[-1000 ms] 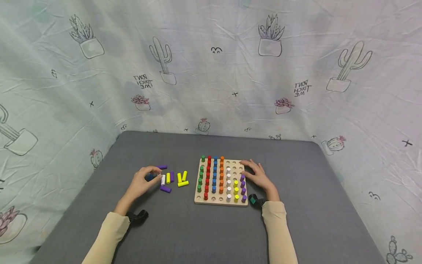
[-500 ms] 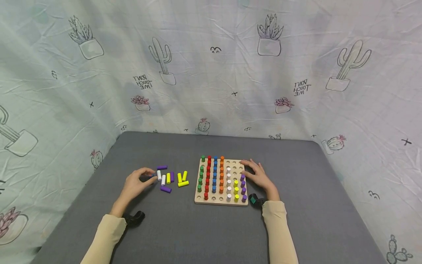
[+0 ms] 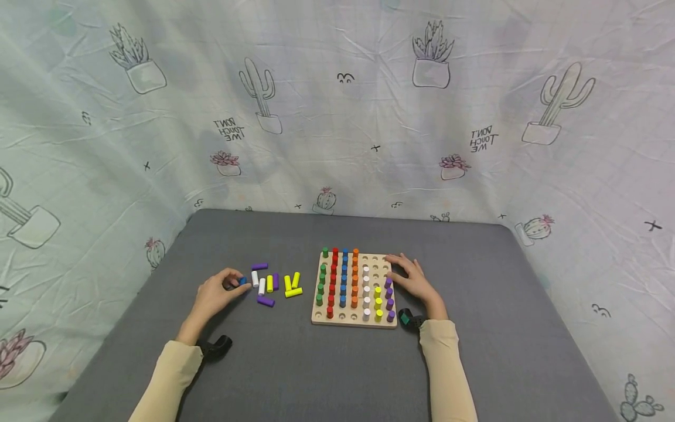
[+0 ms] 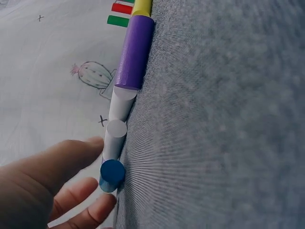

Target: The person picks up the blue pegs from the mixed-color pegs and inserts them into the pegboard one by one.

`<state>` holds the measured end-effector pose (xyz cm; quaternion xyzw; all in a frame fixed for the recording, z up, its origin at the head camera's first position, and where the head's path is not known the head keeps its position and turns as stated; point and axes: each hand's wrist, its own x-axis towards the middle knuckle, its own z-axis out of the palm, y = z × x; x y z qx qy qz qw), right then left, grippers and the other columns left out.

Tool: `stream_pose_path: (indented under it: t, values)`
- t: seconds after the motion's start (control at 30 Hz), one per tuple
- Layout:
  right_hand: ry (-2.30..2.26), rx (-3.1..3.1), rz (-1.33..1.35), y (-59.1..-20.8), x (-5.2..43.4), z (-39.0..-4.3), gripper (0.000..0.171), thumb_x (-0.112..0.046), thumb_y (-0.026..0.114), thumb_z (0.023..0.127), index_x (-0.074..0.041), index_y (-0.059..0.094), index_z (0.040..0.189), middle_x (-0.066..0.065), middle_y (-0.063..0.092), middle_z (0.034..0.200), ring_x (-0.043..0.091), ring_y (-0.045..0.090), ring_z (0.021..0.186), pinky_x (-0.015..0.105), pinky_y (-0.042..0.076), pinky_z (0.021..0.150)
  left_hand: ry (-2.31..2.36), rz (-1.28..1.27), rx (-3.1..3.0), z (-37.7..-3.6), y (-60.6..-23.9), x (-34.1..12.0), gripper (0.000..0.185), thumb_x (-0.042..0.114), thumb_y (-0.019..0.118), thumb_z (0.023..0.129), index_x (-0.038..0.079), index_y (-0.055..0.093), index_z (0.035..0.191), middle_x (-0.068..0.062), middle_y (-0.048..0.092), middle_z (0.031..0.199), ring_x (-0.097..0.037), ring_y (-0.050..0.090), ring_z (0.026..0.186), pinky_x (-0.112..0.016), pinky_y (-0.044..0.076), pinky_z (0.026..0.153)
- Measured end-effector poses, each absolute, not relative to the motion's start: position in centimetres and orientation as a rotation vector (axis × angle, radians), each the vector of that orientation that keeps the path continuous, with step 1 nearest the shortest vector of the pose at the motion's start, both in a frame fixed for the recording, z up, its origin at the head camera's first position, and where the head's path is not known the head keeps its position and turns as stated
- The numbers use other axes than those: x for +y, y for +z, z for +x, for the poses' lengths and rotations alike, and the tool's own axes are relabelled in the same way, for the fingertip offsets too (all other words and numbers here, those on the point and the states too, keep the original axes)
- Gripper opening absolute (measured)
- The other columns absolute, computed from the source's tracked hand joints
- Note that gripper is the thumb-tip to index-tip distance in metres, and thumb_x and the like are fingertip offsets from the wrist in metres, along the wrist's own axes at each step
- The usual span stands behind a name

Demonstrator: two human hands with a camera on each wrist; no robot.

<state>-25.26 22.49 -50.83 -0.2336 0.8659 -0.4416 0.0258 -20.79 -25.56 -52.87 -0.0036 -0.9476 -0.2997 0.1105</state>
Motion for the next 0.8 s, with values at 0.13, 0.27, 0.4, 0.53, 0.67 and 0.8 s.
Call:
stream_pose_path:
  t: [0.13, 0.27, 0.4, 0.53, 0.67, 0.8]
  values:
    - [-1.361, 2.675, -0.72, -50.8, 22.4, -25.3, 0.046, -0.004, 0.057, 0.09, 0.009, 0.043, 0.132, 0.032, 0.035, 0.139, 0.054, 0.01, 0.134, 0.066, -0.006, 0.104, -0.842, 0.013, -2.8, -21.0, -53.0, -25.6, 0.033, 0.04, 0.074, 0.076, 0.015, 0.064, 0.095, 0.002, 0.063, 0.077, -0.019, 0.055, 0.073, -0.044, 0.038, 0.074]
    - [-1.359, 2.677, -0.717, -50.9, 22.5, -25.4, 0.046, -0.004, 0.057, 0.09, 0.009, 0.043, 0.132, 0.032, 0.035, 0.139, 0.053, 0.01, 0.134, 0.066, -0.006, 0.104, -0.824, 0.033, -2.818, -21.2, -52.9, -25.6, 0.032, 0.037, 0.074, 0.076, 0.015, 0.064, 0.097, 0.002, 0.064, 0.077, -0.019, 0.057, 0.073, -0.045, 0.04, 0.074]
    - [-1.382, 2.687, -0.731, -52.0, 22.8, -26.1, 0.045, -0.004, 0.057, 0.09, 0.007, 0.044, 0.131, 0.031, 0.037, 0.138, 0.053, 0.011, 0.134, 0.067, -0.007, 0.103, -0.837, 0.039, -2.831, -21.2, -52.7, -25.6, 0.033, 0.033, 0.074, 0.077, 0.011, 0.064, 0.1, 0.001, 0.065, 0.078, -0.022, 0.058, 0.075, -0.049, 0.038, 0.076]
    - [-1.372, 2.714, -0.722, -53.9, 23.5, -27.2, 0.045, -0.009, 0.058, 0.09, 0.0, 0.046, 0.132, 0.027, 0.038, 0.14, 0.05, 0.013, 0.135, 0.066, -0.007, 0.104, -0.848, 0.047, -2.847, -21.1, -52.5, -25.6, 0.031, 0.03, 0.072, 0.079, 0.01, 0.066, 0.102, 0.0, 0.066, 0.08, -0.024, 0.057, 0.078, -0.05, 0.037, 0.077]
    - [-1.371, 2.702, -0.707, -54.6, 24.0, -27.7, 0.046, -0.017, 0.059, 0.091, -0.007, 0.047, 0.134, 0.021, 0.039, 0.142, 0.045, 0.012, 0.138, 0.063, -0.008, 0.106, -0.856, 0.054, -2.857, -21.0, -52.5, -25.5, 0.028, 0.03, 0.071, 0.08, 0.011, 0.068, 0.101, 0.0, 0.066, 0.082, -0.025, 0.056, 0.081, -0.05, 0.036, 0.078]
    - [-1.375, 2.676, -0.701, -54.7, 24.1, -27.7, 0.048, -0.022, 0.06, 0.091, -0.009, 0.046, 0.135, 0.02, 0.038, 0.143, 0.043, 0.009, 0.139, 0.062, -0.01, 0.106, -0.87, 0.056, -2.842, -21.0, -52.6, -25.5, 0.026, 0.029, 0.07, 0.08, 0.012, 0.068, 0.1, 0.0, 0.066, 0.082, -0.024, 0.056, 0.081, -0.049, 0.036, 0.077]
